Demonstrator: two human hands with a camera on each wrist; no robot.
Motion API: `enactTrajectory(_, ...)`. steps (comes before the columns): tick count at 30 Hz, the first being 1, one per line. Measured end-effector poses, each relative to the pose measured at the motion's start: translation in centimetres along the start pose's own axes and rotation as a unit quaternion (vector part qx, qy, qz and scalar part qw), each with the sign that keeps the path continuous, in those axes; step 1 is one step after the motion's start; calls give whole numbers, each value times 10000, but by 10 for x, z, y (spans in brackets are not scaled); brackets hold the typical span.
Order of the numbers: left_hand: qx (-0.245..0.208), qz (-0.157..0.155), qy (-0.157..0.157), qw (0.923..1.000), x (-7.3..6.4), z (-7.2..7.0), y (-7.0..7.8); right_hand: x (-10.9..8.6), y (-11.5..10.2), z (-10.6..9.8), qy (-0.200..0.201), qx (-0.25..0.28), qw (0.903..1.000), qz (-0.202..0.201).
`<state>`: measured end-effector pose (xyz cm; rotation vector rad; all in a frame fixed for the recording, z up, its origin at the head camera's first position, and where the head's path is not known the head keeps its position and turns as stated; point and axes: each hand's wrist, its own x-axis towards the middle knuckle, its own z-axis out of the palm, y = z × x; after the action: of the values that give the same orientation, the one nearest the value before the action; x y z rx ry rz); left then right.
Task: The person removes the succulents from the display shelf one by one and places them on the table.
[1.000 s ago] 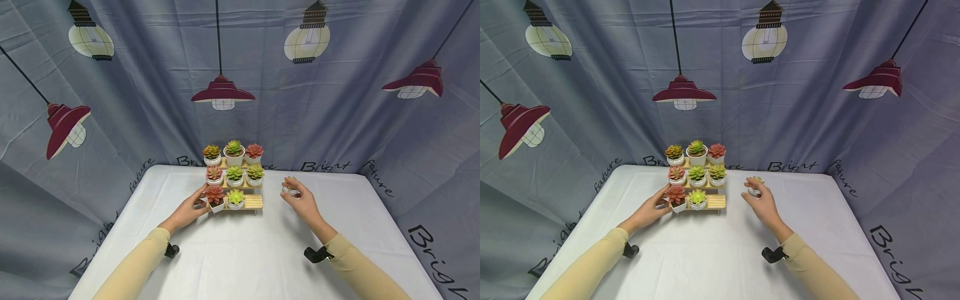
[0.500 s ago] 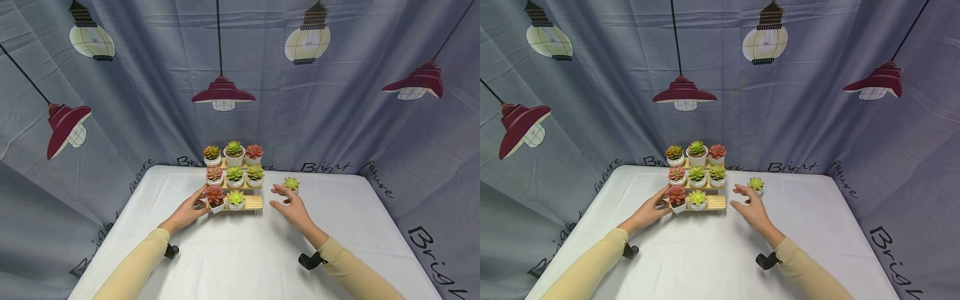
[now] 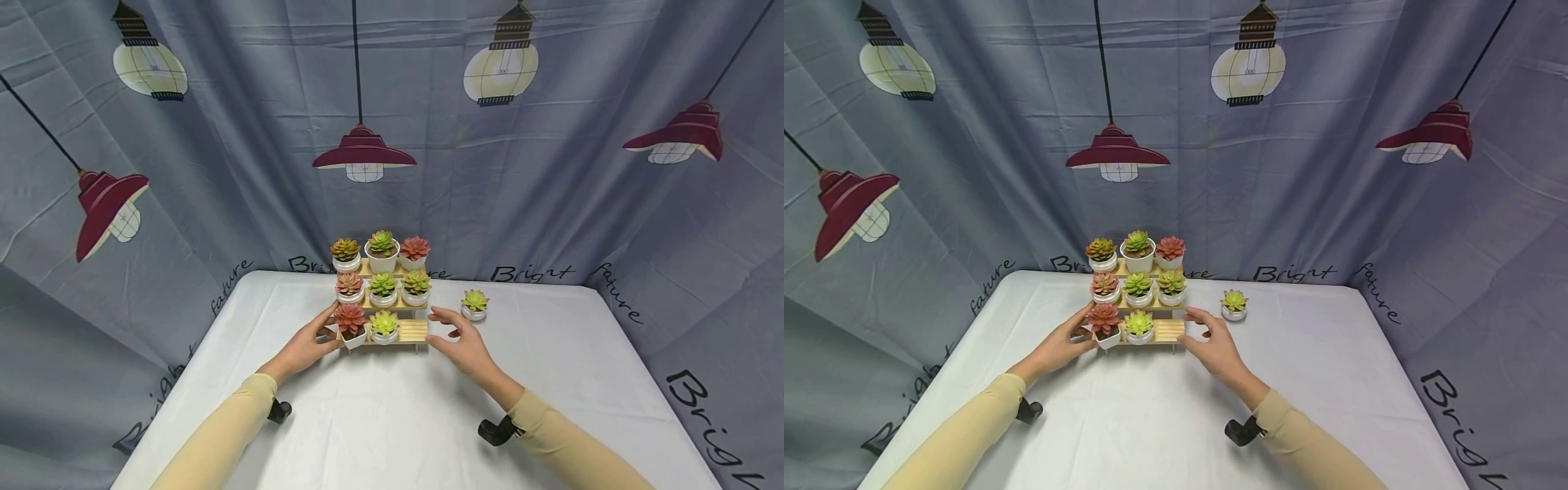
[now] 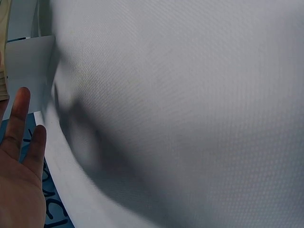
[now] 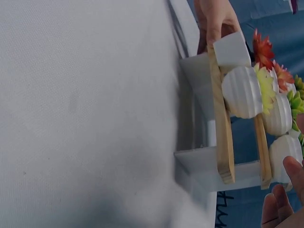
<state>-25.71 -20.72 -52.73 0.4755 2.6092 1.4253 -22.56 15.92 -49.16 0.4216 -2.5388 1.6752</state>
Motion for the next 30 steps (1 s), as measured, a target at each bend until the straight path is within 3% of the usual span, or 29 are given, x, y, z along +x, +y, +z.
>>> enactTrajectory(16, 42, -7, 3, 10000, 0, 0, 2, -1, -8, 29, -277, 35, 9988, 405)
enactTrajectory(30, -32, -44, -38, 10000, 0, 0, 3, 7, 1, 58, 138, -573, 9970, 505)
